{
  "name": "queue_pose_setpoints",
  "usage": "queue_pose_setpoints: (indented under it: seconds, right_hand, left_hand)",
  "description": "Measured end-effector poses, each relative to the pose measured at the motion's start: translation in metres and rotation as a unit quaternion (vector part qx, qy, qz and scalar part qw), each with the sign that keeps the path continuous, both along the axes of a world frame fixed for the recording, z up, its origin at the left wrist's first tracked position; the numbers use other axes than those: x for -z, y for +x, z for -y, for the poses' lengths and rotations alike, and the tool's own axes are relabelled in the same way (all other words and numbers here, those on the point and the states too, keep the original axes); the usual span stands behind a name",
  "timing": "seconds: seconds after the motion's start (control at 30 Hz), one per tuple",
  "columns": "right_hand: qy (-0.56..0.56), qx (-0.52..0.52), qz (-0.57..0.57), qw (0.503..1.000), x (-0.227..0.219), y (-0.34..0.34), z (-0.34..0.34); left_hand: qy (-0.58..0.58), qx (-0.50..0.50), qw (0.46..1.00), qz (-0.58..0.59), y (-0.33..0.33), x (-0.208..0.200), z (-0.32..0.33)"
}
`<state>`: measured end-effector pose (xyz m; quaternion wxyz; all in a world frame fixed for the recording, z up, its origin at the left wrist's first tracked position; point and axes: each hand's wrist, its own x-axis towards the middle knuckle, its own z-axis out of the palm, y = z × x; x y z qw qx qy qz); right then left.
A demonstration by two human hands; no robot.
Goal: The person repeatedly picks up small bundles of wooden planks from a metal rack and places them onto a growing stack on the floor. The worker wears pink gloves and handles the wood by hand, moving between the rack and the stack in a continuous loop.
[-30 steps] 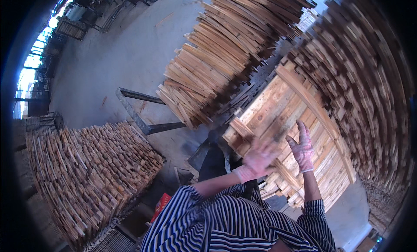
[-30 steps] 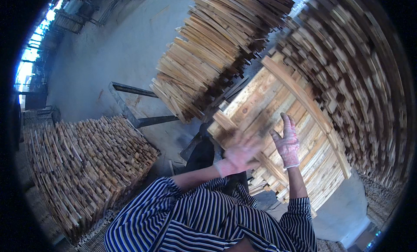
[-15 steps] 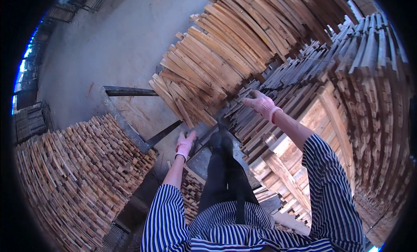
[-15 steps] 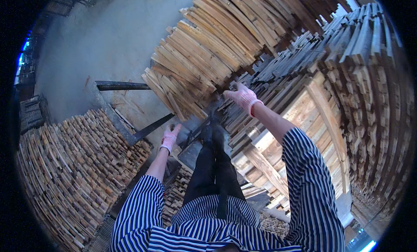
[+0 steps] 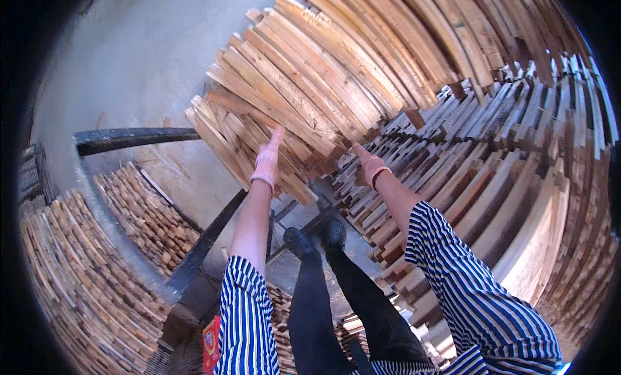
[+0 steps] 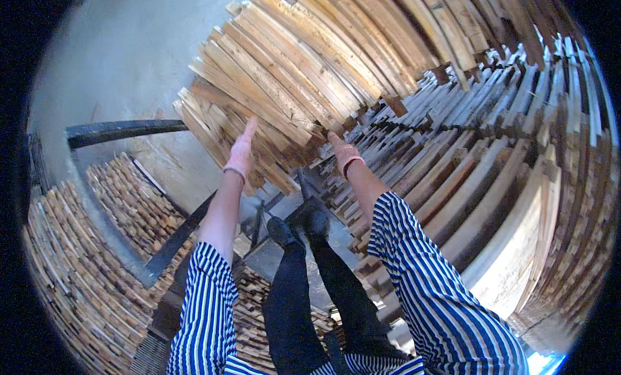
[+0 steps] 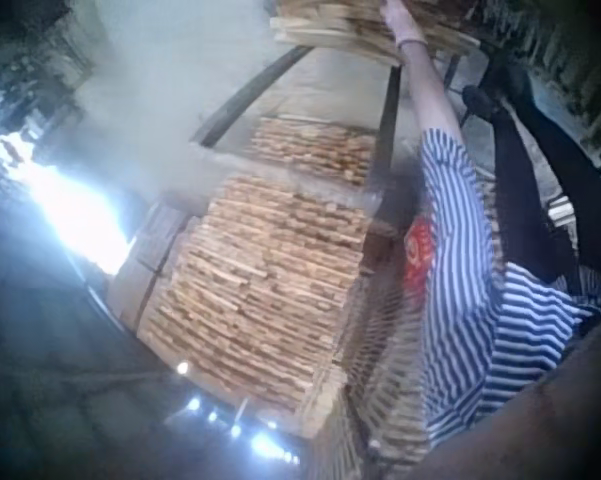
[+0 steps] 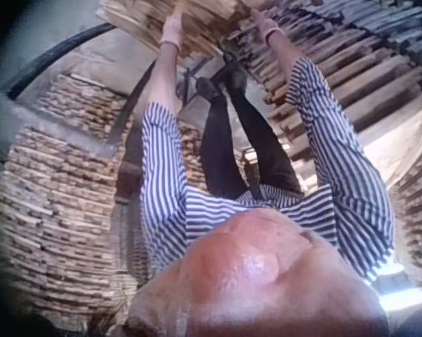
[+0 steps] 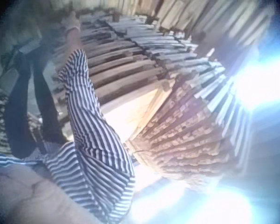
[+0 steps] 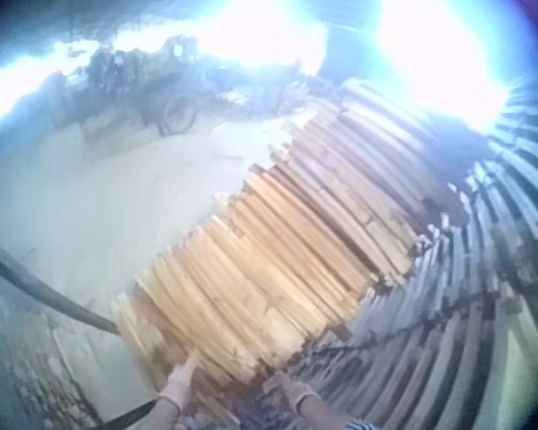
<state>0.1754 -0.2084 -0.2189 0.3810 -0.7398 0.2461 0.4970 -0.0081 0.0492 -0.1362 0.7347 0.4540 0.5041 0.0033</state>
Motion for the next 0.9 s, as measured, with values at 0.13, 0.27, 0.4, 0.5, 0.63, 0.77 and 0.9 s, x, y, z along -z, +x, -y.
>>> queue_pose_setpoints:
  seconds: [0.13, 0.27, 0.4, 0.5, 0.63, 0.77, 0.9]
  right_hand:
    - [0.060, 0.090, -0.058, 0.992, 0.038, -0.027, -0.023]
    - [0.166, 0.165, -0.100, 0.967, 0.035, -0.050, -0.069]
    - [0.216, 0.132, -0.150, 0.956, 0.035, -0.048, -0.045]
    - [0.232, -0.033, -0.151, 0.960, 0.004, -0.074, -0.048]
    - [0.119, -0.488, 0.023, 0.864, -0.031, -0.075, -0.061]
    - [0.054, -0.469, 0.220, 0.853, -0.036, -0.094, -0.138]
    - [0.139, -0.381, 0.200, 0.892, -0.036, -0.084, -0.147]
  left_hand:
    - [-0.066, -0.073, 0.994, -0.037, 0.031, 0.063, -0.015]
    - [-0.053, -0.151, 0.985, -0.058, 0.031, 0.117, -0.034]
    - [-0.086, -0.105, 0.989, 0.053, 0.022, 0.125, -0.024]
    - [-0.075, -0.082, 0.986, 0.126, -0.013, 0.119, -0.032]
    - [-0.218, -0.181, 0.934, 0.217, -0.056, 0.126, -0.049]
    - [-0.130, -0.219, 0.939, 0.233, -0.083, 0.147, -0.047]
    - [-0.151, -0.219, 0.943, 0.202, -0.052, 0.119, -0.032]
